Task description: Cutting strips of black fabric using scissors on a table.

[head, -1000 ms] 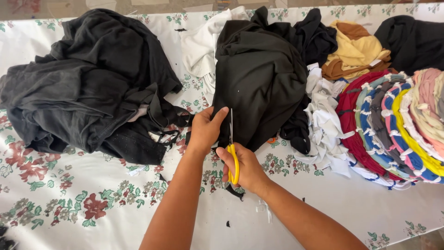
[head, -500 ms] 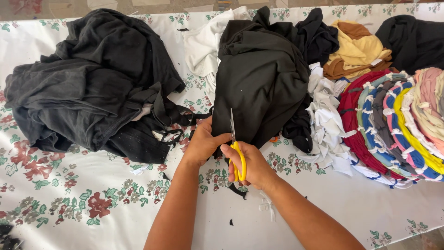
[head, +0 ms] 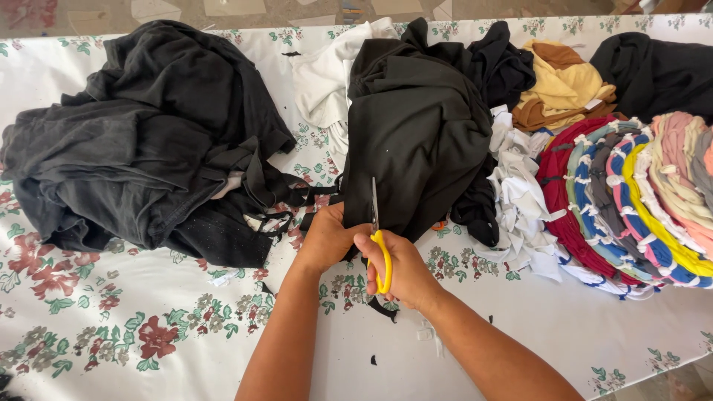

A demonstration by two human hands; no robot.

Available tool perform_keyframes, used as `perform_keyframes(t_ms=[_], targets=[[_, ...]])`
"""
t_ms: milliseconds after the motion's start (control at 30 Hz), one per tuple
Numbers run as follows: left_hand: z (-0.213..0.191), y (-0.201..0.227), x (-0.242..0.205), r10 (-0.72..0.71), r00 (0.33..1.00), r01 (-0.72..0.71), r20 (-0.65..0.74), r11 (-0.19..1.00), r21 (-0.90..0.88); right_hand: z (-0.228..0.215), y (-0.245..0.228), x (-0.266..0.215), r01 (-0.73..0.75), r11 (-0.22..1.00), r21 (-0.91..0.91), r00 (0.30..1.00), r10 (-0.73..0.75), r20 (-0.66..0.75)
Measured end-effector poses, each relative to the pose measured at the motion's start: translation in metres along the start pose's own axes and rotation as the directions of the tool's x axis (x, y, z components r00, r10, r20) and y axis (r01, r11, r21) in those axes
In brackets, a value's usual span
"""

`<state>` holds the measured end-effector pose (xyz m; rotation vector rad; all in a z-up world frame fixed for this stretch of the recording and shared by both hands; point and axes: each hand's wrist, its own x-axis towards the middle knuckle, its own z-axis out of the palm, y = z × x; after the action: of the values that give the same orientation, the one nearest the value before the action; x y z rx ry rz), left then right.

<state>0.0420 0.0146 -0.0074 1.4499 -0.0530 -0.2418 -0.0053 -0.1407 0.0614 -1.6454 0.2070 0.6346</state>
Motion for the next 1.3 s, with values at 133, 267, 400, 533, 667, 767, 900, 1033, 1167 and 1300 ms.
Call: perform_keyframes(t_ms=[133, 267, 400, 533, 667, 767, 900, 1033, 1167, 1300], targets=[[-0.002, 0.001, -0.001, 0.036, 0.999, -0.036, 0.013, 0.999, 0.010, 0.002, 0.011, 0.006, 0.041, 0.999, 0.031, 0.999, -0.040, -0.028], [-0.003, 0.000, -0.005, 0.042, 0.998, -0.043, 0.039, 0.999, 0.020, -0.001, -0.011, -0.001, 0.006, 1.000, -0.024, 1.000, -0.006, 0.006], [-0.005, 0.000, -0.007, 0.076, 0.993, -0.081, 0.093, 0.995, 0.051, -0.008, -0.021, -0.003, -0.027, 0.998, -0.055, 1.000, 0.027, -0.006], [-0.003, 0.004, -0.011, 0.037, 0.992, -0.048, 0.124, 0.995, 0.088, -0.008, -0.021, -0.011, -0.078, 0.989, -0.123, 0.996, 0.073, -0.043], [0.001, 0.010, -0.015, 0.040, 0.993, -0.056, 0.108, 0.987, 0.150, -0.010, -0.008, -0.012, -0.015, 0.984, -0.176, 0.999, 0.006, -0.052], [0.002, 0.012, -0.019, 0.073, 0.992, -0.088, 0.104, 0.985, 0.147, -0.012, 0.000, -0.010, -0.009, 0.989, -0.147, 0.998, -0.001, -0.068], [0.002, 0.012, -0.021, 0.126, 0.981, -0.151, 0.147, 0.973, 0.172, -0.014, -0.007, -0.006, -0.040, 0.999, 0.033, 0.999, 0.041, -0.031], [0.001, 0.007, -0.022, 0.167, 0.974, -0.202, 0.155, 0.948, 0.245, -0.013, -0.009, -0.003, -0.058, 0.998, 0.020, 0.998, 0.058, -0.020], [0.000, 0.015, -0.023, 0.102, 0.987, -0.136, 0.126, 0.944, 0.301, -0.011, -0.008, -0.007, -0.029, 0.994, -0.102, 0.998, 0.023, -0.063], [0.000, 0.021, -0.025, 0.116, 0.982, -0.153, 0.150, 0.952, 0.267, -0.009, -0.008, -0.009, -0.028, 0.988, -0.149, 0.993, 0.010, -0.120]])
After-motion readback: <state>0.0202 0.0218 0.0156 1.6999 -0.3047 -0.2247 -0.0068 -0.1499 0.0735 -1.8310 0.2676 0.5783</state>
